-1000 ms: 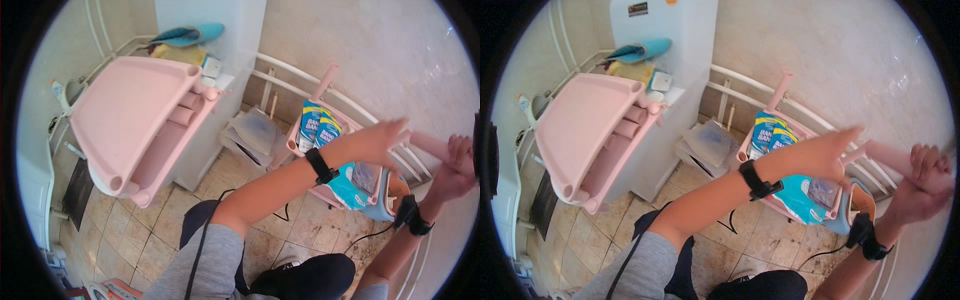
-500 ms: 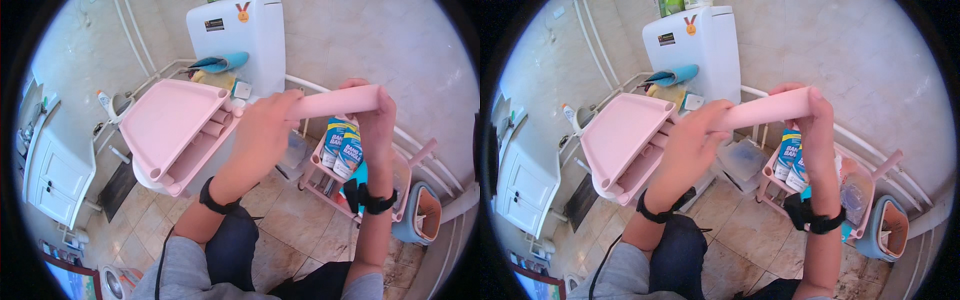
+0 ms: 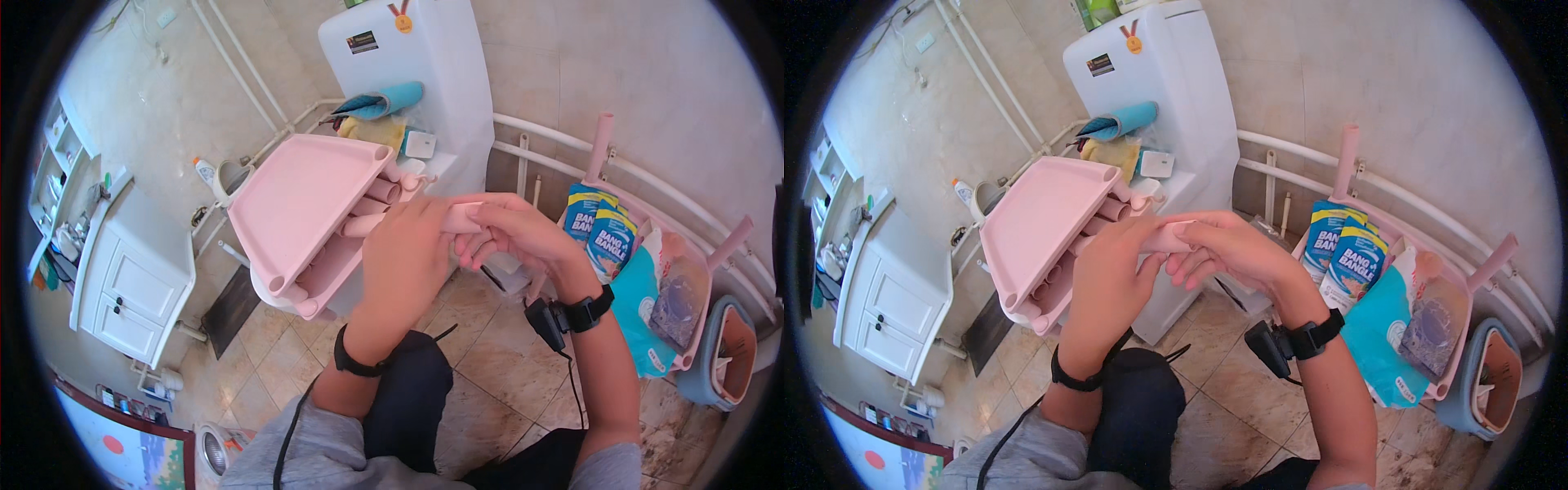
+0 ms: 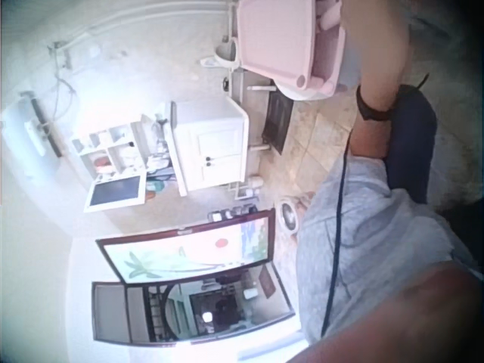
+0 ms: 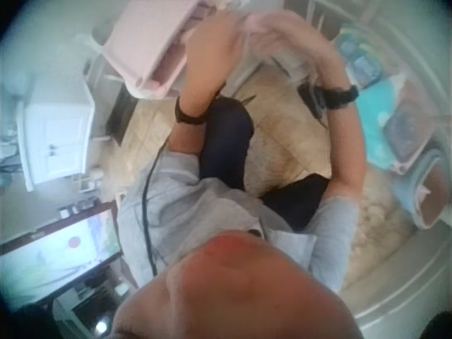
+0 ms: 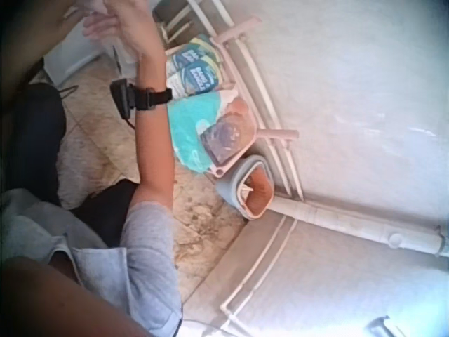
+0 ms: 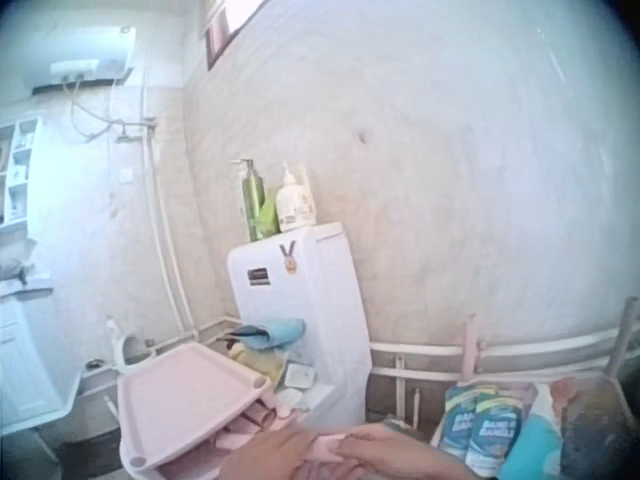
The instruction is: The person assembles a pink plastic rolling cart by connecting support tubes to the trays and placing cleaning supplies inside.
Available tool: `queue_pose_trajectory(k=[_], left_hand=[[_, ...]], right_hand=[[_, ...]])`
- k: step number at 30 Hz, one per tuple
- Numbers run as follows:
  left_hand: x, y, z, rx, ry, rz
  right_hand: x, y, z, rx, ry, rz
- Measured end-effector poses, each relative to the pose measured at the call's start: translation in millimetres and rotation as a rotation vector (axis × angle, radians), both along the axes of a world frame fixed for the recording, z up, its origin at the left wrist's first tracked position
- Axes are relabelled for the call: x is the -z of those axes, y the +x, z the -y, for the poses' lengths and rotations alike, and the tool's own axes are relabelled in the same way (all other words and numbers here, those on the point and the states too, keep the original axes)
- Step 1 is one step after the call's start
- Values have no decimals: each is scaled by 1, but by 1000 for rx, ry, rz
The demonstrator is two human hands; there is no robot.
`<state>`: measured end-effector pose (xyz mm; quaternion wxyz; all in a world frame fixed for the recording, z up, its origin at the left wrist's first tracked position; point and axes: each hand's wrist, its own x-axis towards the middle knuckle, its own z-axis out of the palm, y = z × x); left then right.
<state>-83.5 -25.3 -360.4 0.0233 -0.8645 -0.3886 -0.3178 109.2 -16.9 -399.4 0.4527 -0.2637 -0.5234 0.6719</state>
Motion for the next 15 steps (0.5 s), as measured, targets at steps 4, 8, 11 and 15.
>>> queue_pose_trajectory(k=[4, 8, 11, 15], left_hand=[[2, -4, -5, -5, 19, -27], [-1, -8, -6, -48, -22, -119], [-1, -13, -10, -49, -59, -115], [-8, -15, 0, -3, -90, -99]], right_hand=[[25, -15, -13, -25, -56, -106], [37, -20, -21, -103, -83, -155], [39, -21, -24, -125, -91, -137], [43, -27, -25, -140, -43, -129]])
